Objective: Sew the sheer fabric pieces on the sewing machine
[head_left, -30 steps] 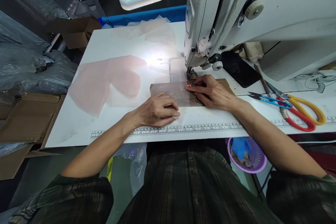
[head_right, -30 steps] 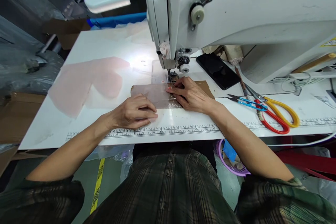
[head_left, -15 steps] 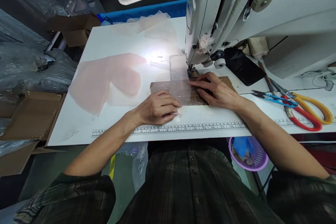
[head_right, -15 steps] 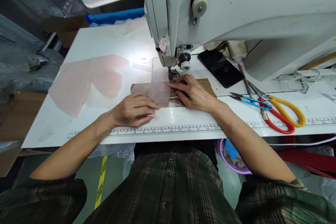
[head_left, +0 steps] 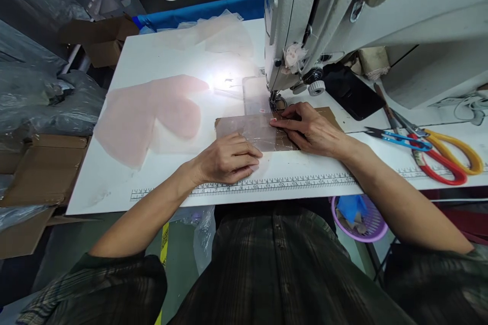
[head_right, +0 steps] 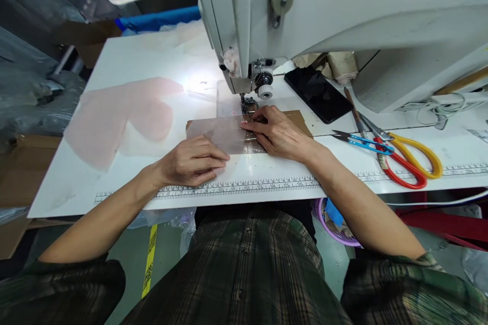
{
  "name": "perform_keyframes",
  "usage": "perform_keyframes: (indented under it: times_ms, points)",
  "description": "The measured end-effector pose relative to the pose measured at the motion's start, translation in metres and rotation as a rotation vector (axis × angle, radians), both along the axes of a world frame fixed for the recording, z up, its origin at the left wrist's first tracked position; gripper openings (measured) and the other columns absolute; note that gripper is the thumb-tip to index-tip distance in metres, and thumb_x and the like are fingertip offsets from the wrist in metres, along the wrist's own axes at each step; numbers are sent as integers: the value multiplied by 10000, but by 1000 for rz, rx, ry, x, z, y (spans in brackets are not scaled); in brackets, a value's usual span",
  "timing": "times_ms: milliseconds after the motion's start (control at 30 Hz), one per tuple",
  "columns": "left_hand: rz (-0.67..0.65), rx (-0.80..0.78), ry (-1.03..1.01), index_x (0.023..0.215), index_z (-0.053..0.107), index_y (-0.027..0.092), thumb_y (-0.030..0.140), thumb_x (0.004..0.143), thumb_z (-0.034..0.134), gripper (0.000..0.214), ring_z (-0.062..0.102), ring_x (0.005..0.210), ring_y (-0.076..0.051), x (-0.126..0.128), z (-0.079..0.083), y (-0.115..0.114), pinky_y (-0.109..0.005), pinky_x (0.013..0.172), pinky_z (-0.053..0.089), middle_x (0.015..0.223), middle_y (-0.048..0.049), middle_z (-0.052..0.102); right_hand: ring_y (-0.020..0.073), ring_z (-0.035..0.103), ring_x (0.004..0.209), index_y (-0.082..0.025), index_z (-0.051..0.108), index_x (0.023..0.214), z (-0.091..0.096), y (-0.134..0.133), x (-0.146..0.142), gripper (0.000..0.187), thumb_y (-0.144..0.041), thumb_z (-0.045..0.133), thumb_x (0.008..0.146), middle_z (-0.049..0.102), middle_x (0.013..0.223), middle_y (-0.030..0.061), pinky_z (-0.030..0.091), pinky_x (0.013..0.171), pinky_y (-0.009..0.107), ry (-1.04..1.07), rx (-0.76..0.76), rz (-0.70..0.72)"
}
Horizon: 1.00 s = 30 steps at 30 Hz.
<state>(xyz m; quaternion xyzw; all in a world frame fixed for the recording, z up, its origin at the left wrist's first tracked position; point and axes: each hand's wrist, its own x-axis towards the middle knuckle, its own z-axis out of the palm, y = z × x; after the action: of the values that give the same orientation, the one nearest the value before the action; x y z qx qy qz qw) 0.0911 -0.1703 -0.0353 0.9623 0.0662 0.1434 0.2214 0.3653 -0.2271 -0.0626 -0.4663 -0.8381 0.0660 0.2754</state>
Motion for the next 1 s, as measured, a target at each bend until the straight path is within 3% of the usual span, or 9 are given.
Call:
perform_keyframes:
  times_ms: [267, 533, 1000]
  points:
    - [-36, 28, -95, 822, 721, 264, 217, 863, 644, 99, 700, 791, -179, 0, 0, 0, -367, 717, 544, 987, -42, 783, 274, 617, 1090, -254, 693, 1314, 11, -7, -2, 438, -172, 488, 936, 653, 1147, 132, 551, 937, 475, 95, -69, -72]
    - [7, 10, 0, 816, 718, 256, 229, 864, 620, 112, 695, 807, -189, -1, 0, 0, -377, 730, 547, 992, -46, 784, 239, 652, 948, -250, 736, 1247, 24, -12, 0, 409, -178, 482, 935, 715, 1059, 100, 559, 856, 415, 90, -117, -61]
    - [-93, 257, -285, 845, 686, 169, 156, 868, 678, 28, 684, 738, -155, -1, -2, 0, -321, 671, 554, 914, -54, 781, 279, 582, 1095, -299, 755, 1214, 18, -16, -1, 344, -239, 511, 978, 630, 1143, 123, 492, 971, 497, -9, -93, 76]
